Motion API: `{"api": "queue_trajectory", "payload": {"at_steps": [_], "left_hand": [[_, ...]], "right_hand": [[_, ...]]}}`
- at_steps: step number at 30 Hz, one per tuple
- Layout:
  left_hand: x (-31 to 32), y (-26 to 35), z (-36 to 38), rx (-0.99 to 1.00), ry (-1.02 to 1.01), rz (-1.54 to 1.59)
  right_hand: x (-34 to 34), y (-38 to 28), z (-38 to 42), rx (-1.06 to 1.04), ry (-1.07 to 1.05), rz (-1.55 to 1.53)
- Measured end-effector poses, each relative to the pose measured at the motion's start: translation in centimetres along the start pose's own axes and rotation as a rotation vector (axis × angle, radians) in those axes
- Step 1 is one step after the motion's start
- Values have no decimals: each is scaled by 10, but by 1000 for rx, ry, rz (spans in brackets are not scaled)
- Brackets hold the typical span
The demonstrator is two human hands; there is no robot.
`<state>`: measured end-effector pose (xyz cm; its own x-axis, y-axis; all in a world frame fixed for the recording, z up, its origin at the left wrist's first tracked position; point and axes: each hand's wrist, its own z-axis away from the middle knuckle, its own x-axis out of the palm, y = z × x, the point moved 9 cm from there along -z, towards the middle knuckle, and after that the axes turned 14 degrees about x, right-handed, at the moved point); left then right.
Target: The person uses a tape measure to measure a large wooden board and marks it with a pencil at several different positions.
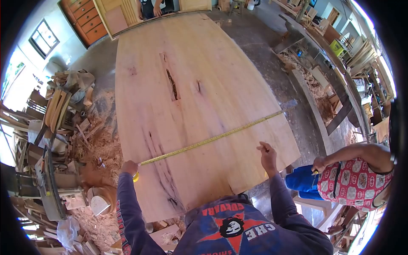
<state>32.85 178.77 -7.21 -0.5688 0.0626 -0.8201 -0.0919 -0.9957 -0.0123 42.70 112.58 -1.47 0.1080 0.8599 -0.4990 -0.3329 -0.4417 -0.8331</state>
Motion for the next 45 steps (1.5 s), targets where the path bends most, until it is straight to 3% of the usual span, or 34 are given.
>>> {"api": "queue_trajectory", "payload": {"at_steps": [2,6,11,14,20,25,35,41,44,45], "left_hand": [[4,1,-7,46,-5,-44],[45,-27,-27,72,-19,98],[15,-18,-11,-65,41,256],[21,-30,-15,-193,67,269],[20,-29,-10,-201,68,321],[9,-18,-3,-162,72,300],[6,-19,-3,-168,102,333],[10,-17,-1,-172,136,262],[9,-17,1,-190,171,254],[9,-16,2,-214,184,269]], "right_hand": [[-6,-20,11,270,-30,-406],[4,-27,24,144,17,-522],[17,-45,50,-111,60,-8],[20,-50,51,-111,60,76],[46,-58,55,-67,-93,329],[70,-30,54,57,-303,79],[70,-40,33,54,-356,-233],[66,-41,17,89,-303,-182],[60,-38,4,50,-152,-235],[57,-49,1,-109,-75,-80]]}}
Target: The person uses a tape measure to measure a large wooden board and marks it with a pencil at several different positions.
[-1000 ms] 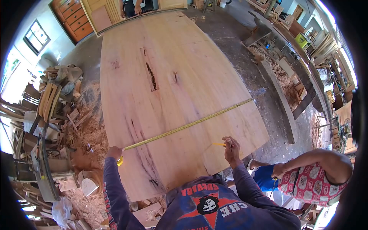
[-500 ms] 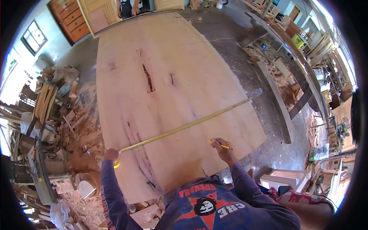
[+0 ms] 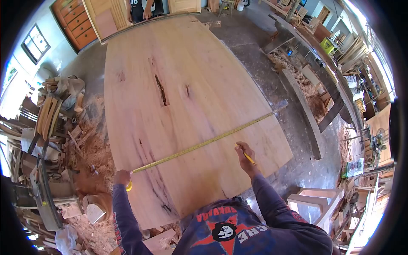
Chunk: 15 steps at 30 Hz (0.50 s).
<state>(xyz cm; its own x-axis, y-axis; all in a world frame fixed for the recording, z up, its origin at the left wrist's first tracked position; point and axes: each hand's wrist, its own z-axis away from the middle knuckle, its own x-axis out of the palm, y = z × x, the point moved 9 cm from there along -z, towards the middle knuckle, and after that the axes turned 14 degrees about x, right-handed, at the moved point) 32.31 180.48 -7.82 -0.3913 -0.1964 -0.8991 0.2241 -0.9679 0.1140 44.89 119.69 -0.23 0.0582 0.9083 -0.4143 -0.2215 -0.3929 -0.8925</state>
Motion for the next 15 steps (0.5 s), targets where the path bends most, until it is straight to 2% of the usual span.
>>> {"api": "queue_trajectory", "payload": {"at_steps": [2,9,11,15], "left_hand": [[6,-7,-2,32,50,-12],[6,-3,0,9,28,-25],[8,-6,2,15,81,-9],[1,3,12,-26,177,-14]], "right_hand": [[4,-18,-2,-306,123,332],[28,13,-32,-524,44,577],[33,12,-26,-612,58,598],[32,12,-24,-642,109,612]]}}
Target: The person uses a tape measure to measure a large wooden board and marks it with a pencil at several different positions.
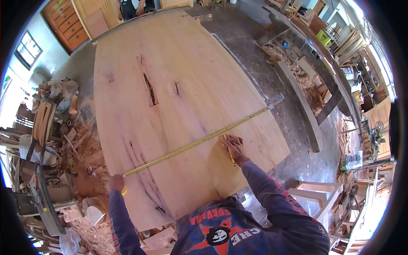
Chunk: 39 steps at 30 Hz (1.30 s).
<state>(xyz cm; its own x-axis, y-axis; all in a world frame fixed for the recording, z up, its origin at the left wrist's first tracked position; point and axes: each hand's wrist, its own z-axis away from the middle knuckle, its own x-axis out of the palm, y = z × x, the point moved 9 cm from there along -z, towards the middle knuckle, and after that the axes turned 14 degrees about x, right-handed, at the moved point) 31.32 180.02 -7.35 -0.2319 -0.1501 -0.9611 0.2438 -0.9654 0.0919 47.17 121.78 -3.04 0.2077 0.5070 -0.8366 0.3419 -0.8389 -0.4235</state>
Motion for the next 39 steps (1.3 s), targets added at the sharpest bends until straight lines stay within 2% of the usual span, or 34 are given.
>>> {"api": "queue_trajectory", "payload": {"at_steps": [5,12,15,18,25,26,27,29,31,37,39], "left_hand": [[-7,6,5,2,53,-16],[3,-1,6,101,136,43],[-2,3,9,36,146,60],[-4,6,9,75,155,38],[29,-20,7,-24,47,-100],[29,-19,5,-5,20,-28],[29,-20,5,-9,-3,15],[23,-13,5,71,70,3],[23,-18,7,65,148,30],[-4,7,22,35,-25,118],[-6,8,21,44,-14,120]], "right_hand": [[2,3,1,-31,-19,15],[10,13,1,69,-134,-18],[13,14,1,71,-158,-11],[9,12,-1,52,-149,27],[17,16,7,28,-130,10],[22,22,10,38,-147,17],[18,20,9,41,-153,26],[12,16,7,41,-167,31],[9,10,7,25,-182,10],[6,9,7,18,-139,19],[5,8,6,16,-121,27]]}}
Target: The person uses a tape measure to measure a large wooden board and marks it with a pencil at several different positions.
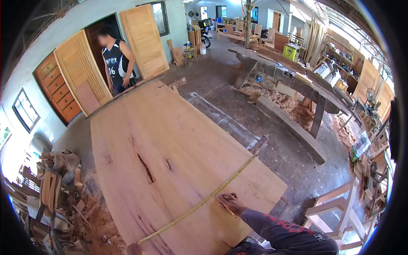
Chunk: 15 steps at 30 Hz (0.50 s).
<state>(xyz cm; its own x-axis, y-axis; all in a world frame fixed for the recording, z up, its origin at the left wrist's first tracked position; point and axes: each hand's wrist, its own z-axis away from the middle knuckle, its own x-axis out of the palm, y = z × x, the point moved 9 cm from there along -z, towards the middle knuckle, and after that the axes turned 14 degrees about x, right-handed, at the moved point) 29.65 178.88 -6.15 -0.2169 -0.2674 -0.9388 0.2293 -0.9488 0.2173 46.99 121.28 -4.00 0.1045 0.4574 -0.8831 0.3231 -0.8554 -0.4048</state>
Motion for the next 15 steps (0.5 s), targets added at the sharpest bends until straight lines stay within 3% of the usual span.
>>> {"api": "queue_trajectory", "payload": {"at_steps": [4,7,9,11,13,15], "left_hand": [[4,-3,-1,18,5,-2],[43,-50,-19,30,230,-75],[33,-38,-14,19,174,-110],[68,-81,-22,-30,269,-116],[23,-30,-9,-48,154,-81],[23,-30,-10,-113,101,-69]], "right_hand": [[8,5,2,5,6,-5],[6,5,3,1,40,-14],[3,1,2,-9,43,-13],[9,6,-1,7,23,-5],[14,8,3,24,0,2],[7,5,0,26,-4,-14]]}}
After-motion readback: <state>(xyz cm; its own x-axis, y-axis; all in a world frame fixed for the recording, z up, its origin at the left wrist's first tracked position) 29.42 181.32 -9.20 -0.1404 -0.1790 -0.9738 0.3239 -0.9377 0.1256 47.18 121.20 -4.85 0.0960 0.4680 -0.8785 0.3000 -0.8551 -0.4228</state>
